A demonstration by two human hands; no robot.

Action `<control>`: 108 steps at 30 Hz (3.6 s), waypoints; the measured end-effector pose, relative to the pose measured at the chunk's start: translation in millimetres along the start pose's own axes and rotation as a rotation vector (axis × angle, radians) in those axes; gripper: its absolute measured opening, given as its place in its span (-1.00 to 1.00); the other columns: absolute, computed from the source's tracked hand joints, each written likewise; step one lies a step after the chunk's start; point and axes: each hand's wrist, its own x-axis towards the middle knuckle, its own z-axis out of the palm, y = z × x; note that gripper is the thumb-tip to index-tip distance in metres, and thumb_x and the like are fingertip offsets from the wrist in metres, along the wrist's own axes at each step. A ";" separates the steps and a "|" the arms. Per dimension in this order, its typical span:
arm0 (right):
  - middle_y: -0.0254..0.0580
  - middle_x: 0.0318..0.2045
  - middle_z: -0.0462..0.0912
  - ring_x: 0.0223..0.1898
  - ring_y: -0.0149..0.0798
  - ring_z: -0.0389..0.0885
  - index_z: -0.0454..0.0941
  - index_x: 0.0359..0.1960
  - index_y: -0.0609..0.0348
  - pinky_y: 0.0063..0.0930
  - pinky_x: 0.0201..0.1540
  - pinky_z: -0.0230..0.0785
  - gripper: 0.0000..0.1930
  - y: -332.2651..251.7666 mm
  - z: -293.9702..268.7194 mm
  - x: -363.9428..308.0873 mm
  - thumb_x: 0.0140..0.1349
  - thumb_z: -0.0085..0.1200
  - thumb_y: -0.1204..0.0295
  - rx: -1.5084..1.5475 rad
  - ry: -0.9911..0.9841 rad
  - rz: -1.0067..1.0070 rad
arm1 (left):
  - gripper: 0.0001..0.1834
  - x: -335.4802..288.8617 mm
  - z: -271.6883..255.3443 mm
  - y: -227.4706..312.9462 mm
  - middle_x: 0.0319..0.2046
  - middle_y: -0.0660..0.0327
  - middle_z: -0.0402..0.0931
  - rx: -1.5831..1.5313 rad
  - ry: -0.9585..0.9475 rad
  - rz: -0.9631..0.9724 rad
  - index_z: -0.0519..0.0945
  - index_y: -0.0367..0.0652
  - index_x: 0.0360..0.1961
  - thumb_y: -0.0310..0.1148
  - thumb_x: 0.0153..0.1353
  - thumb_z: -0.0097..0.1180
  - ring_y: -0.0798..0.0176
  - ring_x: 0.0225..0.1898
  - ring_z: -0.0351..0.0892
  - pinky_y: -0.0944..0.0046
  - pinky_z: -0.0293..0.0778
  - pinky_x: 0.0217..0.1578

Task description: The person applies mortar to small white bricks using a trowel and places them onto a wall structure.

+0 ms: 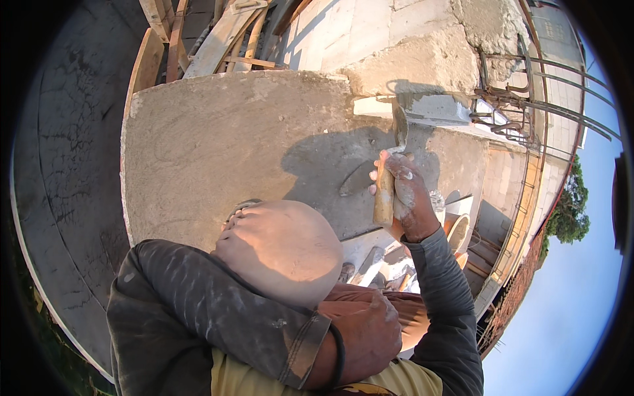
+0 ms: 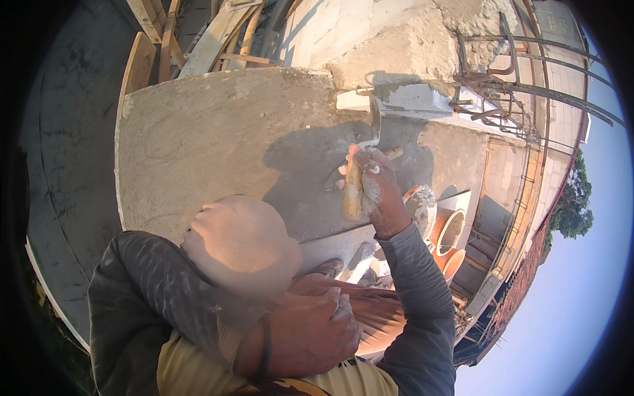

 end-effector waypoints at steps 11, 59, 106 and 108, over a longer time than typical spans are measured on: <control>-0.23 -0.20 0.42 -0.24 -0.34 0.57 0.34 -0.03 0.21 -0.44 -0.37 0.57 -0.68 6.9 3.4 -15.5 0.37 0.11 0.28 -0.116 0.056 -0.167 | -0.68 -6.9 -22.3 -0.4 -0.27 0.02 0.63 0.011 0.093 -0.035 0.62 -0.31 -0.16 -0.28 0.22 0.03 0.01 -0.18 0.62 -0.09 0.47 -0.02; -0.03 -0.24 0.65 -0.15 -0.03 0.62 0.55 -0.18 0.27 -0.20 -0.05 0.46 -0.73 180.0 -430.8 -66.5 0.14 0.09 0.37 -1.492 0.351 -0.458 | -0.40 95.8 -18.4 -14.3 0.04 -0.08 0.49 0.265 -0.409 -0.392 0.36 -0.34 0.24 -0.24 0.23 0.12 -0.11 0.11 0.47 -0.01 0.40 0.12; 0.05 -0.21 0.53 -0.13 -0.03 0.54 0.46 0.02 0.32 -0.21 -0.02 0.35 -0.63 106.1 -268.7 -102.7 0.30 0.10 0.30 -0.743 0.282 -0.569 | -0.65 95.8 29.6 0.5 -0.22 0.09 0.58 0.268 -0.248 -0.283 0.54 -0.25 -0.05 -0.27 0.20 0.07 0.10 -0.10 0.57 0.14 0.45 -0.08; -0.05 -0.22 0.55 -0.23 -0.23 0.56 0.47 0.03 0.30 -0.34 -0.15 0.41 -0.60 92.0 -235.7 -85.7 0.30 0.13 0.26 -0.611 0.157 -0.516 | -0.67 83.0 29.8 3.3 -0.22 0.09 0.58 0.248 -0.146 -0.216 0.56 -0.23 -0.10 -0.26 0.19 0.08 0.10 -0.11 0.58 0.11 0.45 -0.07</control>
